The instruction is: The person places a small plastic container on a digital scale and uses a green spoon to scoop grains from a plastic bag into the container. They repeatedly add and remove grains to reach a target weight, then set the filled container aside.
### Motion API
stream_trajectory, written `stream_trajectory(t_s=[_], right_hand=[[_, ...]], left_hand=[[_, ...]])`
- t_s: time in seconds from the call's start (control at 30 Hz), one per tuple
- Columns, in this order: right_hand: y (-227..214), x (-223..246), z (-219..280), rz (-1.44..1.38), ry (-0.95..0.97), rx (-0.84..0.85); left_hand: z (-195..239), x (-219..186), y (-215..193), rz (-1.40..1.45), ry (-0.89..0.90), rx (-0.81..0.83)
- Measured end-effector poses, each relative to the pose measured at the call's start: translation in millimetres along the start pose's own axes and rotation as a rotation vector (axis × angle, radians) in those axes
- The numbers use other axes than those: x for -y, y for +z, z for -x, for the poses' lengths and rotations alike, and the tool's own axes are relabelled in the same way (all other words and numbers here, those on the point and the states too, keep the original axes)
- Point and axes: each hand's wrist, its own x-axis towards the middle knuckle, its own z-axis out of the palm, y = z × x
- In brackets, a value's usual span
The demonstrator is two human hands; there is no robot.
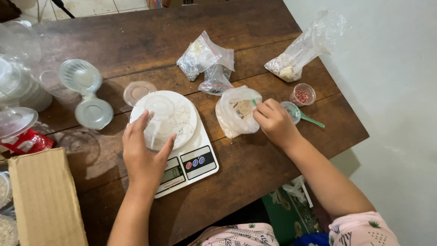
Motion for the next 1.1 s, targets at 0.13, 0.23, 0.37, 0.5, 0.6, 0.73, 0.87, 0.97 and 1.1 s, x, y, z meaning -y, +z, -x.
stream_trajectory(t_s=[0.13,0.23,0.37,0.5,0.6,0.73,0.87,0.97,1.1], right_hand=[[1,-1,-3,0.012,-0.033,0.040],[-2,-1,5,-0.075,0.038,0.122],[-27,13,5,-0.345,0.213,0.212],[-41,18,6,-0.348,0.324,0.152],[-35,6,7,-0.344,0.411,0.044],[-25,8,11,-0.392,0.494,-0.008],[-30,10,19,-0.484,0.655,-0.020],[-35,13,21,-0.562,0.795,0.011],[-40,17,18,-0.653,0.972,0.068]], left_hand=[[-1,0,0,-0.007,0.010,0.003],[-2,-4,-2,0.002,-0.014,0.002],[-3,-5,-3,0.006,-0.029,0.011],[-1,-2,-1,-0.001,0.010,0.010],[0,1,0,-0.010,0.025,0.012],[-1,-1,-1,-0.013,0.013,-0.010],[-1,-2,-2,0.004,-0.006,-0.003],[0,-2,-1,0.004,-0.003,0.009],[0,-2,0,-0.007,-0.007,0.006]])
